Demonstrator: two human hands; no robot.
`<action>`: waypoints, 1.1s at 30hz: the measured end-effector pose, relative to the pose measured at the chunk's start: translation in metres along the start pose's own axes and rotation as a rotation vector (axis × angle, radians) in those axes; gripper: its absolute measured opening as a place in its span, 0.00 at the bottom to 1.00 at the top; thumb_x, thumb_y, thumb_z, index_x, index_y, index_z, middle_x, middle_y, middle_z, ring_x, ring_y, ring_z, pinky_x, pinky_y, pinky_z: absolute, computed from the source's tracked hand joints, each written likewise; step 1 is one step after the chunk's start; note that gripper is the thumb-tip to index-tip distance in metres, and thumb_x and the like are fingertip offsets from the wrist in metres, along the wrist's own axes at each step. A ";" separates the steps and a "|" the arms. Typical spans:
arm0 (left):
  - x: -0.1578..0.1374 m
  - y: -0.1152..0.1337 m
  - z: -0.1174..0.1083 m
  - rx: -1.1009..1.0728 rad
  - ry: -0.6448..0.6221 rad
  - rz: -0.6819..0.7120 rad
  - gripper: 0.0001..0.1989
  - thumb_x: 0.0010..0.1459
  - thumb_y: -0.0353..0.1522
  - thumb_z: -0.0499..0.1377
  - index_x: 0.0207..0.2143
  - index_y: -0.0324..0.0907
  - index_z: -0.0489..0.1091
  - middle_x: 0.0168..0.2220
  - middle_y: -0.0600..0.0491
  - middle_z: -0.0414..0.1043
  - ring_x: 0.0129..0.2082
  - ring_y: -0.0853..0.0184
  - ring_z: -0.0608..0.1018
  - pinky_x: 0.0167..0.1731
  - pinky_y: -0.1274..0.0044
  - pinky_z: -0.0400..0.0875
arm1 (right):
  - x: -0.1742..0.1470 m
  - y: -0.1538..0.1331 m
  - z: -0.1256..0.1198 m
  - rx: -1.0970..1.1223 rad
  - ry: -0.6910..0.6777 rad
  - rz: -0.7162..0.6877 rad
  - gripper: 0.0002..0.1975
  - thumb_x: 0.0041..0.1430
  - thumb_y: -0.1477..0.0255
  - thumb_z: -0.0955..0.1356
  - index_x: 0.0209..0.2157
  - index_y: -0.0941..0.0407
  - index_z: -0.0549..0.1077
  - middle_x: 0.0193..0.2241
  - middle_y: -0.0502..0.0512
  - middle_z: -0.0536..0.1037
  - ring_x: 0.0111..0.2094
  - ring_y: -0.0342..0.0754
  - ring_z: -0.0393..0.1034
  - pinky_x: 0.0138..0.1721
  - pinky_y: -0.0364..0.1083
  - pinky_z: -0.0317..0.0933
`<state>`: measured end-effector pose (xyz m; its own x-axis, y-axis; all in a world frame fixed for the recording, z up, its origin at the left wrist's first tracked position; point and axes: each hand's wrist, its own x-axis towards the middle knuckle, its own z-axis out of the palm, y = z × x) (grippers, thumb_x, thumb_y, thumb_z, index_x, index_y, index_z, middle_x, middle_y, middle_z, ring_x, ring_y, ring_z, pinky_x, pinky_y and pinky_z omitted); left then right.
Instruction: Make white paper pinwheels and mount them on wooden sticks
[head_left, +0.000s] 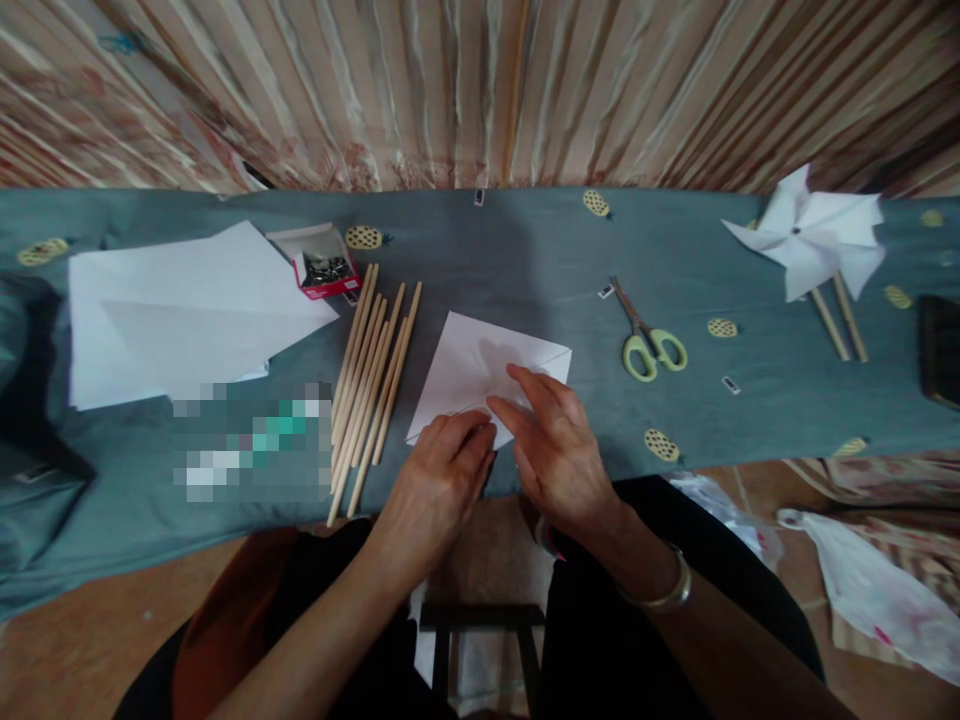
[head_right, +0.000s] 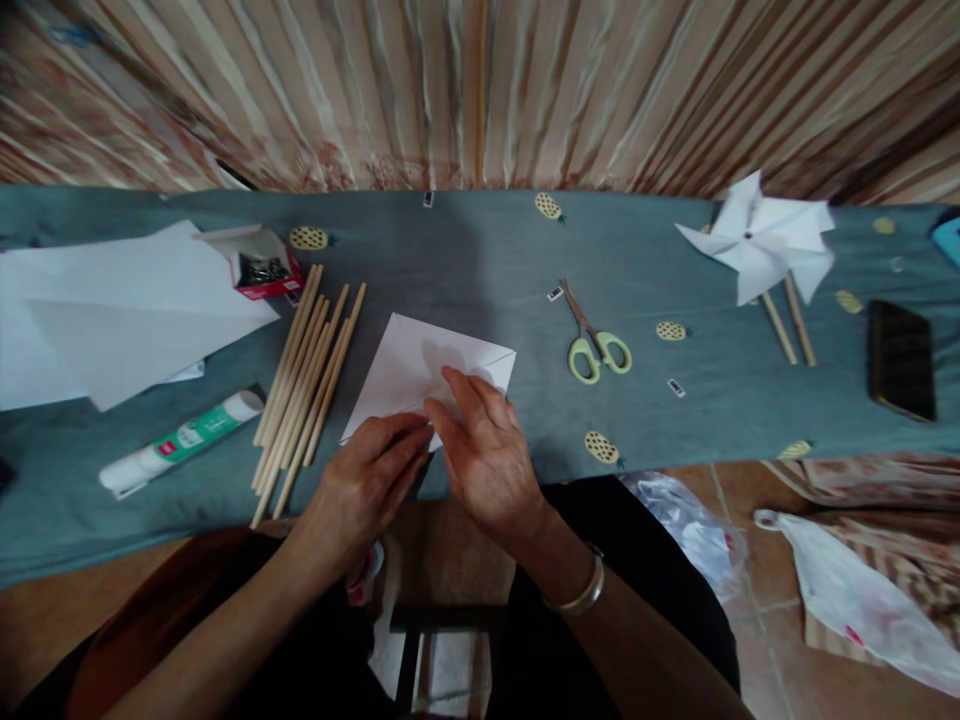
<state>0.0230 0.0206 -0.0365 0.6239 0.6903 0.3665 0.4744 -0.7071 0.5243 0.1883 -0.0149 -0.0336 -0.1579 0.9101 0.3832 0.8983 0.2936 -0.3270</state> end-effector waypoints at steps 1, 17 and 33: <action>0.000 0.000 0.000 -0.001 0.002 0.002 0.11 0.62 0.25 0.55 0.47 0.34 0.69 0.44 0.43 0.73 0.42 0.61 0.75 0.42 0.67 0.78 | 0.000 0.000 0.001 -0.007 0.001 -0.011 0.16 0.65 0.77 0.58 0.51 0.55 0.69 0.58 0.62 0.64 0.59 0.57 0.58 0.55 0.59 0.62; 0.002 0.001 -0.001 -0.005 -0.021 -0.010 0.10 0.62 0.24 0.55 0.46 0.33 0.69 0.44 0.43 0.73 0.42 0.61 0.75 0.42 0.67 0.78 | 0.000 -0.004 0.010 -0.088 0.022 -0.020 0.15 0.65 0.78 0.59 0.50 0.58 0.69 0.56 0.65 0.69 0.59 0.57 0.59 0.53 0.57 0.63; 0.001 0.001 -0.005 -0.004 -0.056 0.000 0.11 0.60 0.24 0.55 0.46 0.35 0.69 0.45 0.43 0.72 0.43 0.60 0.75 0.43 0.66 0.77 | 0.001 -0.005 0.012 -0.028 -0.002 -0.025 0.17 0.66 0.76 0.57 0.52 0.56 0.68 0.58 0.63 0.68 0.60 0.55 0.58 0.54 0.58 0.61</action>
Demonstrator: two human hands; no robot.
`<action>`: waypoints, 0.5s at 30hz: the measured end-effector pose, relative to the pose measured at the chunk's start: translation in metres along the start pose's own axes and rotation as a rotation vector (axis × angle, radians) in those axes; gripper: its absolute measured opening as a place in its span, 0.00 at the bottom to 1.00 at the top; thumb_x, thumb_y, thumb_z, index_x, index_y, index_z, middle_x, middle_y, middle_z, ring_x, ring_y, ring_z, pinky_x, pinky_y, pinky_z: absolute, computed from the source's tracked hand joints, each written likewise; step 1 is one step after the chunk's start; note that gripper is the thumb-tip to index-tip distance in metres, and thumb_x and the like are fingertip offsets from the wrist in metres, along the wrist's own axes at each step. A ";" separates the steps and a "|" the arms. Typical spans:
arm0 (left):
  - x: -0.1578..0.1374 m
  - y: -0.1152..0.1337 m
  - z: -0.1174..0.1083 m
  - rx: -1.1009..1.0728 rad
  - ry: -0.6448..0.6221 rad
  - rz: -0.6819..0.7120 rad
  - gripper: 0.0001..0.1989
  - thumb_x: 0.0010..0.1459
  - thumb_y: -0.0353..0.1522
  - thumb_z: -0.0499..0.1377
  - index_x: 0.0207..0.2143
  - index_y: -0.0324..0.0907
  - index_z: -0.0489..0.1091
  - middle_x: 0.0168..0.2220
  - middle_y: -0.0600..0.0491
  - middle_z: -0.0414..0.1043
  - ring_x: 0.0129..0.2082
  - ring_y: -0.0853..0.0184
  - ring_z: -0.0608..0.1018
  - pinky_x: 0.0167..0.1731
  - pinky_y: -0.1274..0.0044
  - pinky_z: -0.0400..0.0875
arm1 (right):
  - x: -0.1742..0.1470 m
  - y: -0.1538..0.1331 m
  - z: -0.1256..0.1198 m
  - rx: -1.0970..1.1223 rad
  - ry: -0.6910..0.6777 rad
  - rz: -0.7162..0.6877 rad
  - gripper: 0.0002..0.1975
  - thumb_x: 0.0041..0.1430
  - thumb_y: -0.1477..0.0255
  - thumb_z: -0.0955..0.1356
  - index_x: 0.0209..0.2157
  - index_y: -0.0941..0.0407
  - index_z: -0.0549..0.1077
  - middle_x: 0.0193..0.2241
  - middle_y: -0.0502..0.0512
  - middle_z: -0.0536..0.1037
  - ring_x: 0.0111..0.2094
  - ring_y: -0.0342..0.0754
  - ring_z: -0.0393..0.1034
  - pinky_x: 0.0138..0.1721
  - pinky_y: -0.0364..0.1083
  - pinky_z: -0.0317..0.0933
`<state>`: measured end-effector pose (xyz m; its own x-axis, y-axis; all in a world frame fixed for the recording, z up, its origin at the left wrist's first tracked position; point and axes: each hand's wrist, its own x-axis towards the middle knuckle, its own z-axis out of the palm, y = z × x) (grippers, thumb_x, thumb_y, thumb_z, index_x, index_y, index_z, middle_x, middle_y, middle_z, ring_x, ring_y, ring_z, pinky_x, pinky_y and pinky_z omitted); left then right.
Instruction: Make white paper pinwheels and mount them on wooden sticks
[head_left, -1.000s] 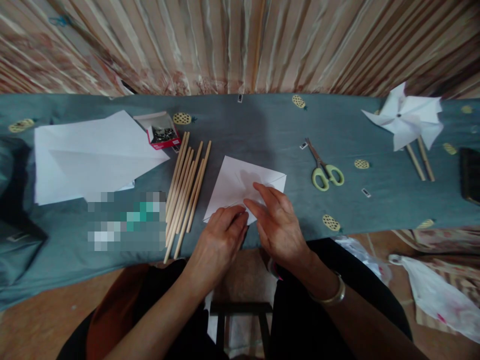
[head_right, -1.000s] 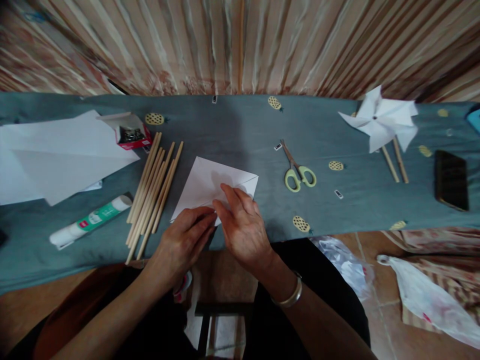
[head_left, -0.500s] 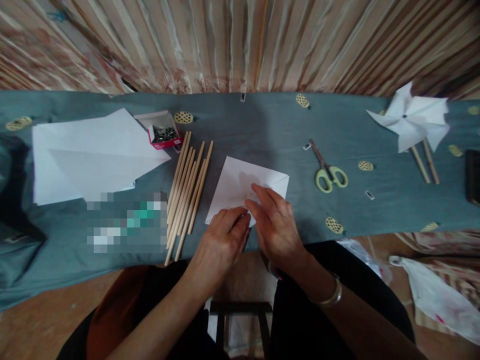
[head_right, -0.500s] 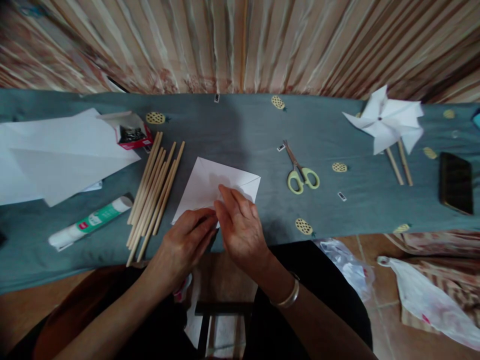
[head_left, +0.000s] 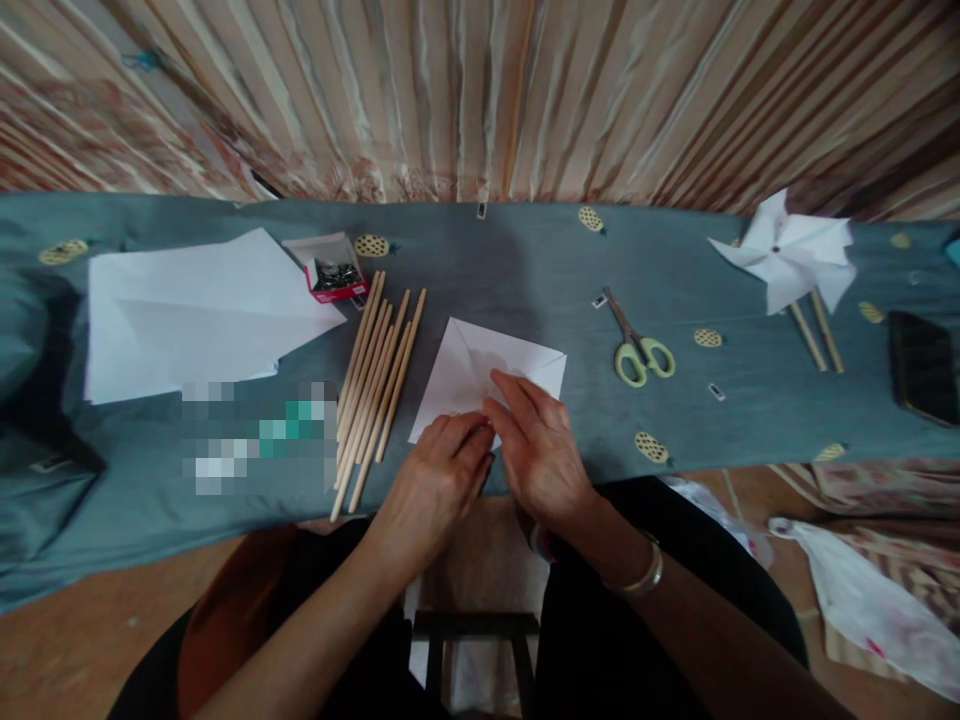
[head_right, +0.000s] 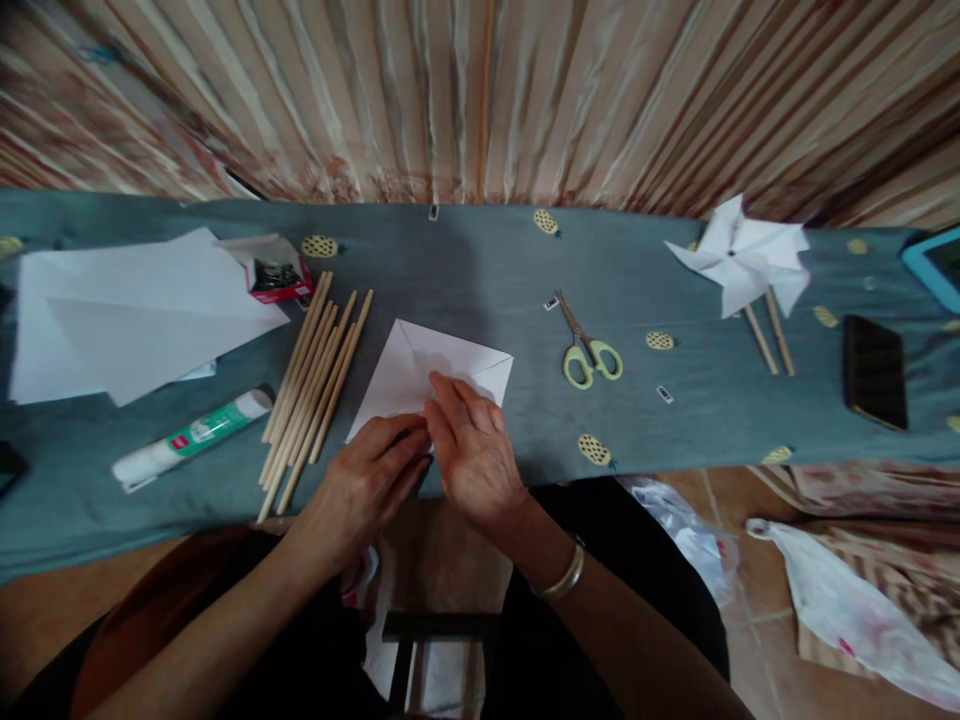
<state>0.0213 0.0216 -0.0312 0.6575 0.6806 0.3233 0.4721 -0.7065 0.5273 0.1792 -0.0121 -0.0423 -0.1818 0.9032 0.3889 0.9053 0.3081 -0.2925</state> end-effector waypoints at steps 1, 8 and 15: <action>0.000 0.000 0.000 0.003 0.006 0.003 0.11 0.60 0.24 0.56 0.46 0.34 0.69 0.44 0.43 0.72 0.43 0.60 0.75 0.43 0.66 0.77 | 0.001 0.001 -0.004 0.047 -0.013 0.019 0.17 0.66 0.76 0.57 0.51 0.56 0.69 0.59 0.63 0.66 0.61 0.56 0.57 0.55 0.59 0.61; -0.002 -0.001 0.001 0.046 0.025 0.033 0.11 0.60 0.25 0.56 0.46 0.34 0.69 0.44 0.42 0.72 0.43 0.59 0.75 0.44 0.65 0.77 | 0.022 0.035 -0.028 0.137 0.067 0.255 0.18 0.65 0.73 0.58 0.53 0.58 0.69 0.59 0.64 0.66 0.62 0.55 0.58 0.61 0.59 0.56; -0.003 0.001 -0.003 0.076 0.020 0.019 0.18 0.62 0.25 0.54 0.54 0.36 0.64 0.48 0.42 0.71 0.46 0.60 0.75 0.47 0.66 0.76 | 0.038 0.060 -0.021 0.025 -0.013 0.223 0.21 0.65 0.71 0.59 0.55 0.65 0.68 0.54 0.70 0.72 0.58 0.59 0.64 0.56 0.61 0.60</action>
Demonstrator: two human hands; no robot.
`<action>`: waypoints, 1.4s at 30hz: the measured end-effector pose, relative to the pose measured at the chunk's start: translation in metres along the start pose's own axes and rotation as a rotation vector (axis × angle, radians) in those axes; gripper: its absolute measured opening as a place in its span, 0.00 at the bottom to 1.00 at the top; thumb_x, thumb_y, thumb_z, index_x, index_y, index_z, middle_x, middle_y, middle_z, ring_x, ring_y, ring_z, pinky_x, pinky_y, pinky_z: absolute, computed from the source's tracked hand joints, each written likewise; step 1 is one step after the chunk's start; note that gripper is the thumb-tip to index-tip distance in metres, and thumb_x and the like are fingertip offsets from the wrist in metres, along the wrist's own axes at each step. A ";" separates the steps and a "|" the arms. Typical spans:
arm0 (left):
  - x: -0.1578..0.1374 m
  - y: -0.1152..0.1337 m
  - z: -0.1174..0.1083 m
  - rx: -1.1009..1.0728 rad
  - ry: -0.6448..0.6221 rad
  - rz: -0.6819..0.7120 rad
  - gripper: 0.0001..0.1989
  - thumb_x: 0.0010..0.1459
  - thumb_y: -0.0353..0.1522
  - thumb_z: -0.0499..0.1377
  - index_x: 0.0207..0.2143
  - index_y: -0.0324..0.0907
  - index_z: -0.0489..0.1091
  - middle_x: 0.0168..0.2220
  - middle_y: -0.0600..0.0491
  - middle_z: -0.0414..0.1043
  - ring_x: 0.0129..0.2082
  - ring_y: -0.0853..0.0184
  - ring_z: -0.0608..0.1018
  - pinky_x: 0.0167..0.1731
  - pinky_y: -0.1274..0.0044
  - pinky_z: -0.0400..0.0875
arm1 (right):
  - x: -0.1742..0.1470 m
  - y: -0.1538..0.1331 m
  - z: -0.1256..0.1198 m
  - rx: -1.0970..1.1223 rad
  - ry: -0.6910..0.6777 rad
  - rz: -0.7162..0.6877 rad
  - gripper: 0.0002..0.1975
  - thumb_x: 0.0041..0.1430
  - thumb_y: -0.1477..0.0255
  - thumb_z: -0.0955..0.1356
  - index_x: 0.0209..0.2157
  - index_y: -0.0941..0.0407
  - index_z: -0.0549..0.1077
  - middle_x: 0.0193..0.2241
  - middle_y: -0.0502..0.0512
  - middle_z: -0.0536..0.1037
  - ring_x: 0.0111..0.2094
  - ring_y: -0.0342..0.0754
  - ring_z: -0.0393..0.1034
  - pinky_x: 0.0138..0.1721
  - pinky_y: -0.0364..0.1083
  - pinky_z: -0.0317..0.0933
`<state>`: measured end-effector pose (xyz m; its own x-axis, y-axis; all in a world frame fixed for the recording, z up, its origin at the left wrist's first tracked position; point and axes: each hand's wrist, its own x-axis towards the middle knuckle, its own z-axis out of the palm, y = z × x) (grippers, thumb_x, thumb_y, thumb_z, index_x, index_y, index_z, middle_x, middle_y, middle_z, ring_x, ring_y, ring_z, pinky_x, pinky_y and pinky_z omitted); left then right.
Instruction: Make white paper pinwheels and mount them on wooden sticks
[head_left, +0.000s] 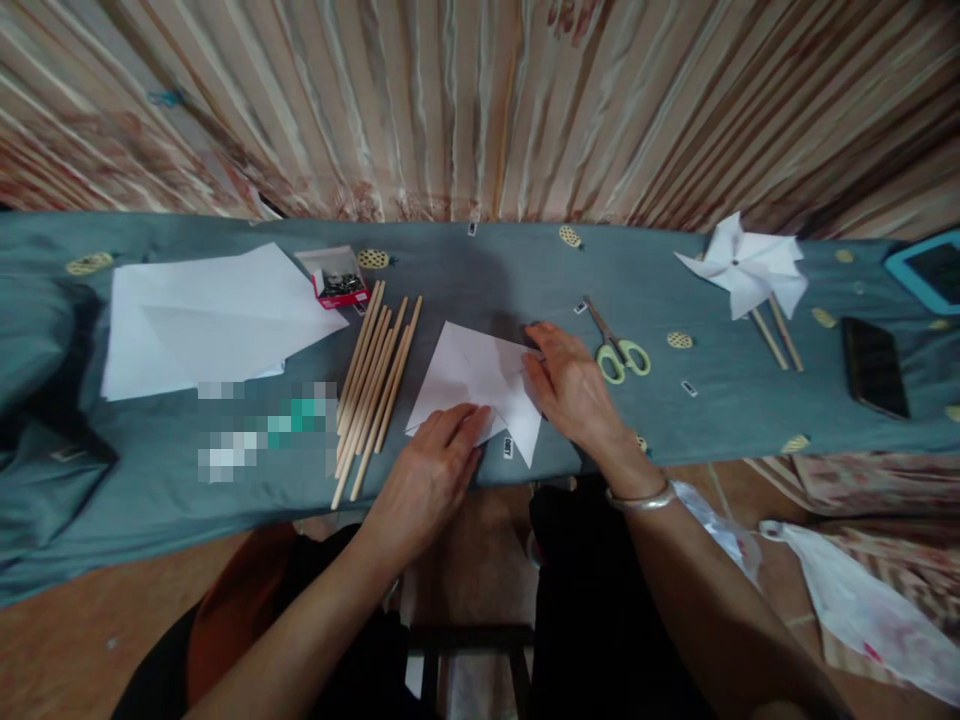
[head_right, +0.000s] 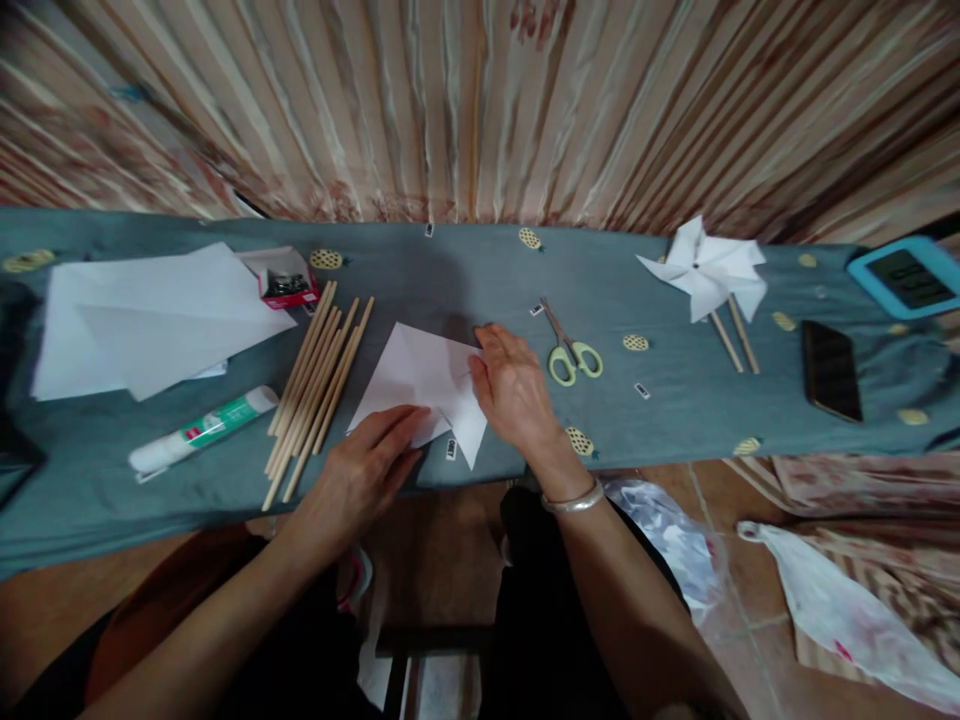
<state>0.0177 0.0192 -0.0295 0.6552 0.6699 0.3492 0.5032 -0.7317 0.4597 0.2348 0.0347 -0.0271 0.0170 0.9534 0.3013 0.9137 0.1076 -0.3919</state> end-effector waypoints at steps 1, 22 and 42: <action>0.000 -0.001 -0.002 -0.001 -0.004 0.000 0.18 0.62 0.25 0.53 0.55 0.36 0.63 0.49 0.42 0.71 0.47 0.60 0.75 0.48 0.66 0.75 | 0.000 0.001 -0.002 0.013 0.001 0.000 0.20 0.65 0.71 0.60 0.54 0.65 0.69 0.52 0.69 0.74 0.55 0.58 0.67 0.55 0.60 0.61; -0.002 -0.007 -0.017 0.106 0.020 0.001 0.22 0.58 0.21 0.53 0.55 0.38 0.64 0.56 0.42 0.66 0.55 0.54 0.67 0.53 0.57 0.69 | -0.060 0.010 -0.037 0.840 0.169 0.682 0.17 0.44 0.63 0.75 0.35 0.57 0.77 0.18 0.46 0.75 0.20 0.41 0.67 0.24 0.42 0.62; 0.010 0.016 0.005 0.061 -0.083 0.097 0.10 0.60 0.29 0.58 0.45 0.35 0.69 0.43 0.45 0.73 0.42 0.59 0.74 0.42 0.67 0.75 | -0.076 -0.003 -0.036 0.176 -0.157 -0.139 0.19 0.63 0.80 0.58 0.51 0.58 0.73 0.51 0.60 0.76 0.55 0.50 0.67 0.56 0.55 0.64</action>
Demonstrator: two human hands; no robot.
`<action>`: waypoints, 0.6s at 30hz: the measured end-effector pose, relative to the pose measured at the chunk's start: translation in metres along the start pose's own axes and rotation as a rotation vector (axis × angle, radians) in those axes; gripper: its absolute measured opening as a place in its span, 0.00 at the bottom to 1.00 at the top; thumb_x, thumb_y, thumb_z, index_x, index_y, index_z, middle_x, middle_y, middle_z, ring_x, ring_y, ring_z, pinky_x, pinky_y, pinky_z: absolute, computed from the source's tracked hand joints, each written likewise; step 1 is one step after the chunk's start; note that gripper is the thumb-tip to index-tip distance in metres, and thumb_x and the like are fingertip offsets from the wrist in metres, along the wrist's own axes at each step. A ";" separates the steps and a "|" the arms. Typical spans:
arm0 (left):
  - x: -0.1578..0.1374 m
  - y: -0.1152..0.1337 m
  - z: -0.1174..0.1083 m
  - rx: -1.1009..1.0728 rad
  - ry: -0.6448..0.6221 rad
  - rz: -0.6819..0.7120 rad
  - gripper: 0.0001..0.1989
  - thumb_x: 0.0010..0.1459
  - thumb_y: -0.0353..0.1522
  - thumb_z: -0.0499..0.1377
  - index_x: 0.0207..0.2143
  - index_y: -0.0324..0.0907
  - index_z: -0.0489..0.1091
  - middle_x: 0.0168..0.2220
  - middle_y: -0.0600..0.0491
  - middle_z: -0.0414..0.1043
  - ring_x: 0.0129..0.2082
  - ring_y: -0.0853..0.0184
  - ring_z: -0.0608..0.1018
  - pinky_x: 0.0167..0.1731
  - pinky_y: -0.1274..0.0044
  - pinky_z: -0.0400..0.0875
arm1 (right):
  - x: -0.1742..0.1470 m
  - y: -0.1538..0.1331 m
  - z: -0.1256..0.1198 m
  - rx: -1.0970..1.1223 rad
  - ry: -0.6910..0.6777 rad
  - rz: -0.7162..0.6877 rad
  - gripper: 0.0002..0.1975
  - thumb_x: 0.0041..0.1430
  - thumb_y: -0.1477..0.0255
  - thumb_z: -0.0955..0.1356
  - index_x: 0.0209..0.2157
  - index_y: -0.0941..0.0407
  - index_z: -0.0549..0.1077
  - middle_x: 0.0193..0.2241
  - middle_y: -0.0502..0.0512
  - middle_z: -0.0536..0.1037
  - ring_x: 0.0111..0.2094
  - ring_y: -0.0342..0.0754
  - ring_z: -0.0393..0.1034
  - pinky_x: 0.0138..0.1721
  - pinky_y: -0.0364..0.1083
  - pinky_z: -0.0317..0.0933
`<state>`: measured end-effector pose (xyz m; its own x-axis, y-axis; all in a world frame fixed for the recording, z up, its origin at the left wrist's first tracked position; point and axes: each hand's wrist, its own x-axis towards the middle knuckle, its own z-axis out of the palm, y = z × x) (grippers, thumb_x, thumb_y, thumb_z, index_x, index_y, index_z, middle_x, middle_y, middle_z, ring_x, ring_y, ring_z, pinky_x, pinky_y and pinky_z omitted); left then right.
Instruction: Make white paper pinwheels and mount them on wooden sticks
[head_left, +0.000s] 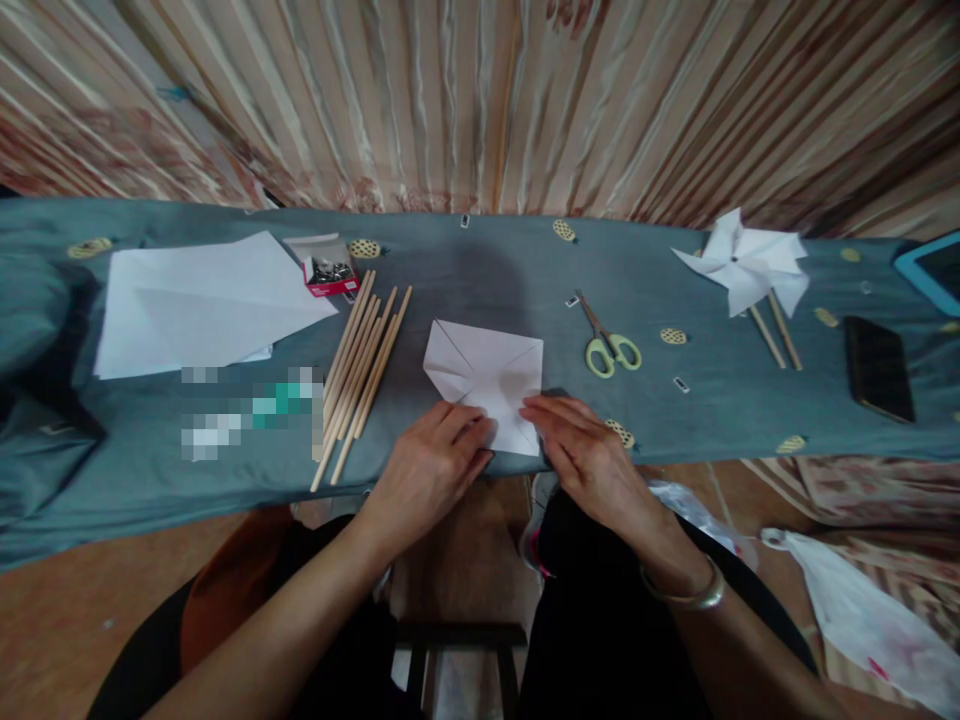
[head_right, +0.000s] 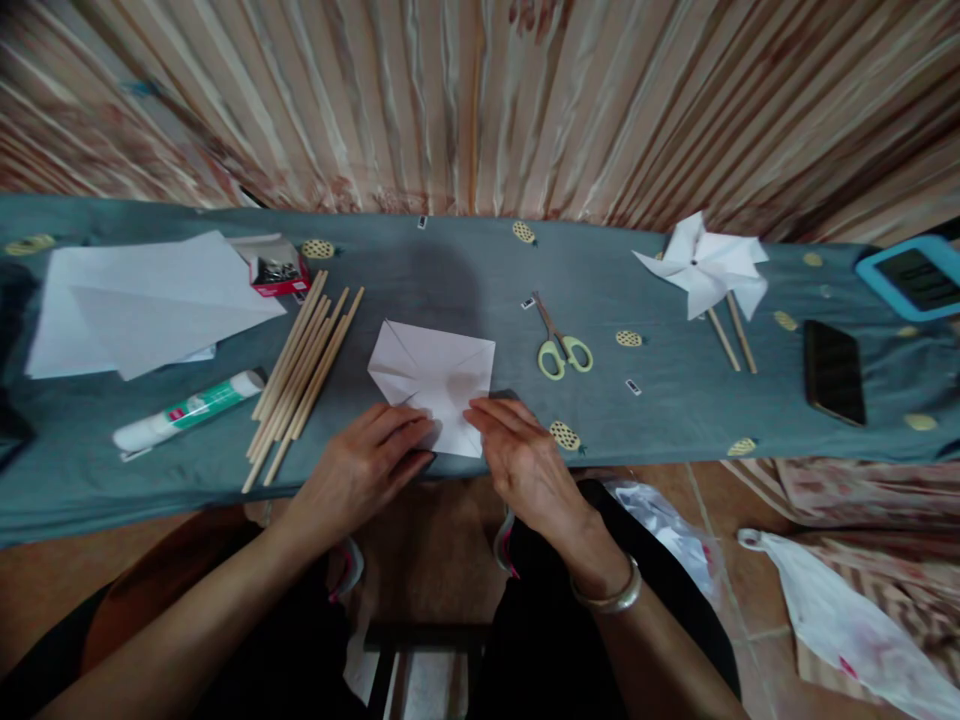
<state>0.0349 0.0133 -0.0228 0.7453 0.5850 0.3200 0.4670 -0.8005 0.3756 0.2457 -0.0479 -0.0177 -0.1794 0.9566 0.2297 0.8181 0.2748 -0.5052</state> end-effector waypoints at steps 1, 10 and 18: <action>0.000 0.000 0.000 0.014 0.001 0.007 0.09 0.61 0.29 0.57 0.44 0.35 0.69 0.42 0.45 0.73 0.41 0.60 0.74 0.41 0.67 0.76 | 0.000 0.001 0.001 0.005 -0.006 0.004 0.20 0.63 0.81 0.58 0.51 0.58 0.73 0.51 0.60 0.76 0.55 0.50 0.67 0.56 0.55 0.64; -0.006 -0.002 0.004 -0.028 0.040 0.015 0.11 0.63 0.26 0.54 0.47 0.34 0.68 0.39 0.47 0.75 0.38 0.62 0.75 0.39 0.69 0.77 | 0.007 0.004 -0.002 0.221 -0.019 0.111 0.16 0.60 0.78 0.64 0.48 0.54 0.75 0.50 0.58 0.76 0.54 0.51 0.68 0.57 0.57 0.63; -0.005 -0.005 0.006 -0.098 0.070 -0.033 0.15 0.63 0.24 0.54 0.52 0.34 0.64 0.36 0.48 0.75 0.36 0.63 0.75 0.36 0.71 0.77 | 0.023 -0.002 0.017 0.386 0.103 0.221 0.03 0.59 0.73 0.69 0.35 0.52 0.76 0.42 0.54 0.80 0.47 0.50 0.72 0.51 0.55 0.66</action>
<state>0.0319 0.0139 -0.0317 0.6935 0.6215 0.3646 0.4399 -0.7659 0.4688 0.2309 -0.0247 -0.0253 0.0477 0.9870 0.1535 0.5634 0.1003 -0.8201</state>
